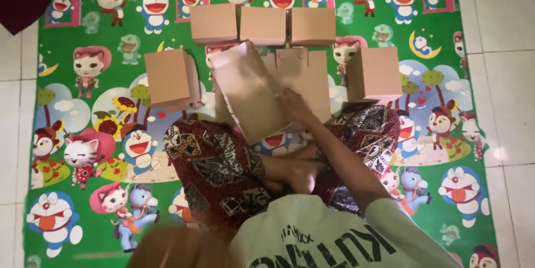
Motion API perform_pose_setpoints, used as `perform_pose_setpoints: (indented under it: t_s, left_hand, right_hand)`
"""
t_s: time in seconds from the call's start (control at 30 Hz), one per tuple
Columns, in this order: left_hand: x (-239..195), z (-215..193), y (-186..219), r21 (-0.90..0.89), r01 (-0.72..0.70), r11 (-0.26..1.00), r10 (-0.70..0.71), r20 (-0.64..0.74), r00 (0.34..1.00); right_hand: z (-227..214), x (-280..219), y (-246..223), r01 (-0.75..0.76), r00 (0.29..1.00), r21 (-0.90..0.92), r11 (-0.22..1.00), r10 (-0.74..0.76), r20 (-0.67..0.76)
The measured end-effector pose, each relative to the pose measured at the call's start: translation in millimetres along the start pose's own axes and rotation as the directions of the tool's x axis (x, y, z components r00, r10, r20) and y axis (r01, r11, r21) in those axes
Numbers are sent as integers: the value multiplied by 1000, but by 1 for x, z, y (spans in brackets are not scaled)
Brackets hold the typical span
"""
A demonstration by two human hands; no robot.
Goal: Folding a flat cardboard sheet into a small box by following pre-scored lines and tucking in tabs.
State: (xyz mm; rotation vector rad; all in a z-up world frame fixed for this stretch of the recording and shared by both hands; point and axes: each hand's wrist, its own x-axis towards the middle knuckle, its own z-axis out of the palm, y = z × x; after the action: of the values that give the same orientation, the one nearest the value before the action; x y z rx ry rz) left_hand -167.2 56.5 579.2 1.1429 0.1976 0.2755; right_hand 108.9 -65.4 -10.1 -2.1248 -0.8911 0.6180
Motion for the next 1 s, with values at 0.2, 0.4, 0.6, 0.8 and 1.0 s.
perform_pose_setpoints:
  t_s: [0.2, 0.4, 0.6, 0.8, 1.0]
  left_hand:
    - [155, -149, -332, 56, 77, 995, -72, -88, 993]
    - [224, -190, -499, 641, 443, 627, -240, -382, 893]
    - [253, -208, -536, 661, 433, 612, -80, -493, 866]
    - [225, -227, -562, 582, 372, 723, -80, -464, 882]
    - [159, -177, -489, 522, 213, 826, 39, -429, 902]
  right_hand:
    - [39, 11, 5, -314, 939, 96, 945, 324, -118]
    - [44, 9, 53, -330, 934, 228, 916, 351, -59]
    - [-5, -26, -36, -353, 926, 180, 918, 370, -73]
    - [-16, -27, -50, -536, 808, 342, 772, 586, -56]
    - [6, -25, -24, -574, 766, 480, 664, 642, 28]
